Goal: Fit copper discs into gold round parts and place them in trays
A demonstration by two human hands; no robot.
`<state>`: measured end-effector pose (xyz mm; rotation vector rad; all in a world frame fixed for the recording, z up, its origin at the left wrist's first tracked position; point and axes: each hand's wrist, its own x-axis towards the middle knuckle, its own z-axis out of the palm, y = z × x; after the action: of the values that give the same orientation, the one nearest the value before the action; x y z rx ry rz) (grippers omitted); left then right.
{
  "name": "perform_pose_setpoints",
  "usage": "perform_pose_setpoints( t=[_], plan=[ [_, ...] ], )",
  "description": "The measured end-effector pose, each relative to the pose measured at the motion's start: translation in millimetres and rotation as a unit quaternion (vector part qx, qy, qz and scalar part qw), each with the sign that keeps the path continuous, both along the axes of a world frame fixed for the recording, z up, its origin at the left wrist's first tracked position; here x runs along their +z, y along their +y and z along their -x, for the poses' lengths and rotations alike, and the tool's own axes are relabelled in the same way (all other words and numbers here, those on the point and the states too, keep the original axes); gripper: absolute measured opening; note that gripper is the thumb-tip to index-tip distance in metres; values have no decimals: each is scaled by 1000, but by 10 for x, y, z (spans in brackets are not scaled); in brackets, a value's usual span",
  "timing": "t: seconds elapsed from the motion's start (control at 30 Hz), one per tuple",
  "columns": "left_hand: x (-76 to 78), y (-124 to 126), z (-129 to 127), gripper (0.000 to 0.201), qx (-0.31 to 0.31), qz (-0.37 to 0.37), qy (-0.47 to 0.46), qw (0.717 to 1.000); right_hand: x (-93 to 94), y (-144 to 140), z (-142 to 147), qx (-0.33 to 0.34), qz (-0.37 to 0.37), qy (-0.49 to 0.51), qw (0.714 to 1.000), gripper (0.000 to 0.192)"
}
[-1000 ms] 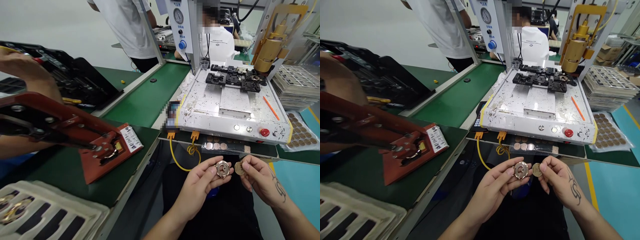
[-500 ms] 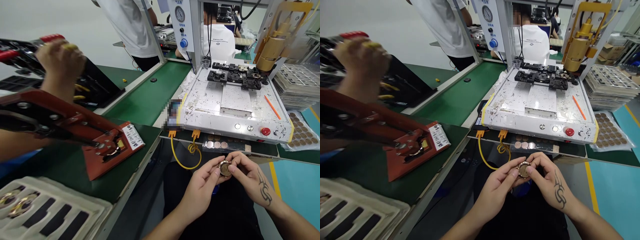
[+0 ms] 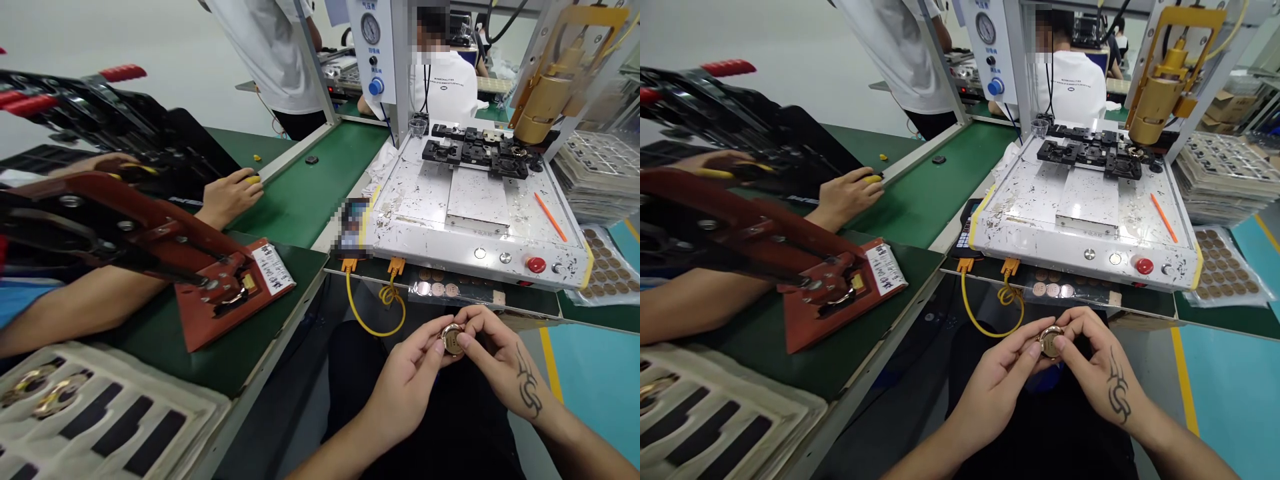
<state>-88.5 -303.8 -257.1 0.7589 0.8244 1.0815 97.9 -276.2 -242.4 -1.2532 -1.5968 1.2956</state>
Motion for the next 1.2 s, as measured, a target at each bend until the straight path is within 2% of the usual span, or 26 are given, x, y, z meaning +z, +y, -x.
perform_pose_setpoints(
  t=[0.1,0.23,0.3,0.4,0.47,0.53,0.6,0.67,0.73,0.87,1.07,1.13,1.2],
  plan=[
    [-31,-12,-13,43,1,-9,39,999,-60,-20,9,1,-50,-28,998,23],
    [-108,-38,-3,39,7,-42,146,988,-152,-23,-11,-21,-114,-117,986,17],
    [-128,-39,26,42,-3,-76,196,978,-179,-5,-30,8,-129,-146,981,6],
    [-80,0,103,50,-19,-116,233,965,-180,33,-41,82,-181,-154,968,21],
    [-2,49,164,54,-13,-105,208,972,-161,56,-23,77,-209,-132,966,18],
    [79,96,213,56,5,-68,158,985,-138,71,19,37,-168,-80,982,12],
    [128,120,239,57,28,-41,129,990,-124,79,77,1,-65,-5,998,20],
    [136,115,240,46,45,-40,137,989,-124,79,140,-18,26,65,997,28],
    [120,87,231,29,52,-51,159,985,-128,73,197,-19,65,109,992,33],
    [115,21,223,23,57,-69,187,978,-103,50,274,-14,61,125,990,34],
    [210,22,257,21,62,-56,175,981,-89,58,278,18,46,105,993,26],
    [235,37,286,19,66,-56,190,978,-84,99,242,45,11,68,997,30],
    [244,39,316,17,71,-58,203,975,-63,166,208,106,-65,16,992,43]
  ],
)
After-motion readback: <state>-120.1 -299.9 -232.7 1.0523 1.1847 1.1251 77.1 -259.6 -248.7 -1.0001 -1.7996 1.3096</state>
